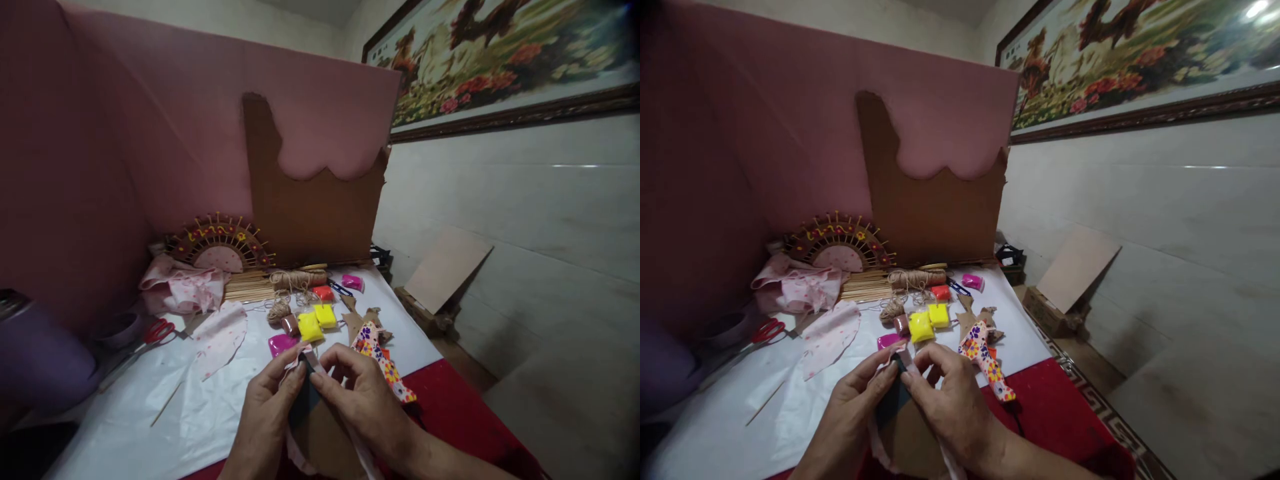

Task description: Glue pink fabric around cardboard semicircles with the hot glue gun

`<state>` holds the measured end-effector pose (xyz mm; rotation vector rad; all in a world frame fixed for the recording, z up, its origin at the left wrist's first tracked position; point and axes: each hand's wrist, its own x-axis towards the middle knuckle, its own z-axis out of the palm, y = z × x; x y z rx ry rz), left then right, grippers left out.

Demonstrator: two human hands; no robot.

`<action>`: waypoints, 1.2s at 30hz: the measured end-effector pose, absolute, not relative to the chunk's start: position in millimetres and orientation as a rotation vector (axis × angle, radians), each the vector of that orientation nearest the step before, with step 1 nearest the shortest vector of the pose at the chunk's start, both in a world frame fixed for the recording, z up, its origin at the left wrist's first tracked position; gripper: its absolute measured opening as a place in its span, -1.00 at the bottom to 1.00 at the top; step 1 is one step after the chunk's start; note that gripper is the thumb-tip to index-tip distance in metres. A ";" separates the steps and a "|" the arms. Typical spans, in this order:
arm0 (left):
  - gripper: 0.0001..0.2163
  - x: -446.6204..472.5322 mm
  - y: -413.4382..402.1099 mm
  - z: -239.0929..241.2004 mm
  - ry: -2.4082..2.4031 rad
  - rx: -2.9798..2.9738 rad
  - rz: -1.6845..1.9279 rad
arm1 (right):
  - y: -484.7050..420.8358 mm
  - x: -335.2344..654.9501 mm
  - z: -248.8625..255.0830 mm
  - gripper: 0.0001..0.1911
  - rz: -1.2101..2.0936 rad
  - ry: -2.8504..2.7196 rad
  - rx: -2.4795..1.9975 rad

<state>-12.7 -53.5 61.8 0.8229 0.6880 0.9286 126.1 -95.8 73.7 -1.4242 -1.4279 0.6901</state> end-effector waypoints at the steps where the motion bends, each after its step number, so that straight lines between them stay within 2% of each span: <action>1: -0.69 -12.8 -52.3 60.3 0.677 0.823 0.925 | -96.4 125.4 74.3 -0.94 0.625 -1.451 -1.435; 6: -0.75 -12.8 -46.9 55.7 0.609 0.815 0.913 | -96.7 124.7 71.4 -0.81 0.400 -1.503 -1.274; 14: -0.73 -14.5 -50.8 60.7 0.567 0.840 0.871 | -92.9 127.8 76.3 -0.84 0.354 -1.474 -1.173; 18: -0.71 -14.6 -53.1 61.4 0.579 0.866 0.841 | -90.8 131.7 77.4 -0.86 0.438 -1.454 -1.188; 27: -0.75 -14.0 -53.8 58.1 0.556 0.962 0.827 | -92.0 141.3 83.7 -0.93 0.458 -1.602 -1.121; 33: -0.75 -14.7 -56.0 58.3 0.571 0.996 0.813 | -89.4 144.1 98.3 -0.79 0.400 -1.679 -1.222; 36: -0.74 -14.9 -55.1 56.9 0.582 1.017 0.801 | -86.8 143.3 107.5 -0.89 0.348 -1.772 -1.272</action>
